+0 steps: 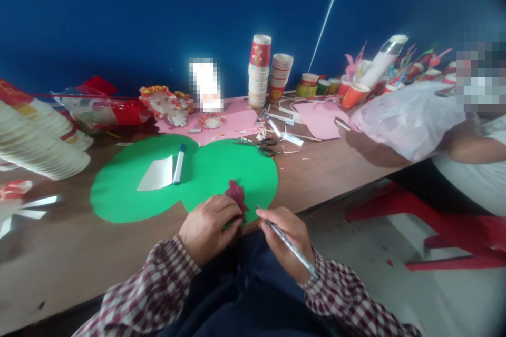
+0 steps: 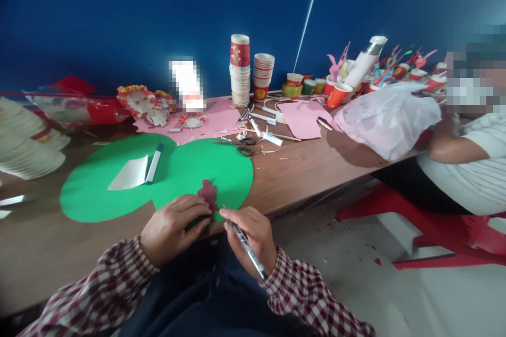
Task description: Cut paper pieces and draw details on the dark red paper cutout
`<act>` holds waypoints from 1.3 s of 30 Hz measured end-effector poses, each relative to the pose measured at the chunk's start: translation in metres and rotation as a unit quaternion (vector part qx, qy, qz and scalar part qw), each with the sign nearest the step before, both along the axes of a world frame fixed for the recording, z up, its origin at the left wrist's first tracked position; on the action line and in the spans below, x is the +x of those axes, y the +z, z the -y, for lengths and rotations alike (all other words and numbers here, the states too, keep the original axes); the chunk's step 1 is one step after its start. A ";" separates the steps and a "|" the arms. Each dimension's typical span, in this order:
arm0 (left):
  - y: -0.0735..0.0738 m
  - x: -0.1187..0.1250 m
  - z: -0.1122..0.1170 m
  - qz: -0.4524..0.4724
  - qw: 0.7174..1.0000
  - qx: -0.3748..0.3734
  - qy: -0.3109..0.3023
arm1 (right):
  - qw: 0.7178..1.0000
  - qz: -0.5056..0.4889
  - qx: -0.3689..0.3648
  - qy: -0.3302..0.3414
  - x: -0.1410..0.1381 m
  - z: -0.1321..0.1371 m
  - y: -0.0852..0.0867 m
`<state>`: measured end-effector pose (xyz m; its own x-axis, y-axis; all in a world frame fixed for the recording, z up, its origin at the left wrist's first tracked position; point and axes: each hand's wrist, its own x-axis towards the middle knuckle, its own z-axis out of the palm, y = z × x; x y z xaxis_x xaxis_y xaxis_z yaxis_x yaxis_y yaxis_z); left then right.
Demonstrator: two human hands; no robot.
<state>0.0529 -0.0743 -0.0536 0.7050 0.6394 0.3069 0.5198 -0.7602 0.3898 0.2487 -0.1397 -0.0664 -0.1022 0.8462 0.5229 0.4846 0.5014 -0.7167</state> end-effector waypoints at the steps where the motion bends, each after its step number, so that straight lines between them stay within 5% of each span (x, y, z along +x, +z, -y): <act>1: 0.000 0.000 0.000 -0.002 1.000 -0.003 0.006 | 1.000 0.005 -0.004 0.001 0.000 -0.001 0.001; 8: 0.000 0.001 0.001 -0.010 1.000 -0.013 0.020 | 0.995 0.041 -0.062 -0.062 -0.002 -0.006 0.003; 16: 0.000 0.001 0.001 -0.014 0.999 -0.019 0.025 | 0.989 0.056 -0.127 -0.044 -0.001 -0.009 0.005; 39: -0.001 0.002 0.001 -0.020 0.999 -0.018 0.027 | 0.988 0.073 -0.126 -0.043 -0.001 -0.010 0.004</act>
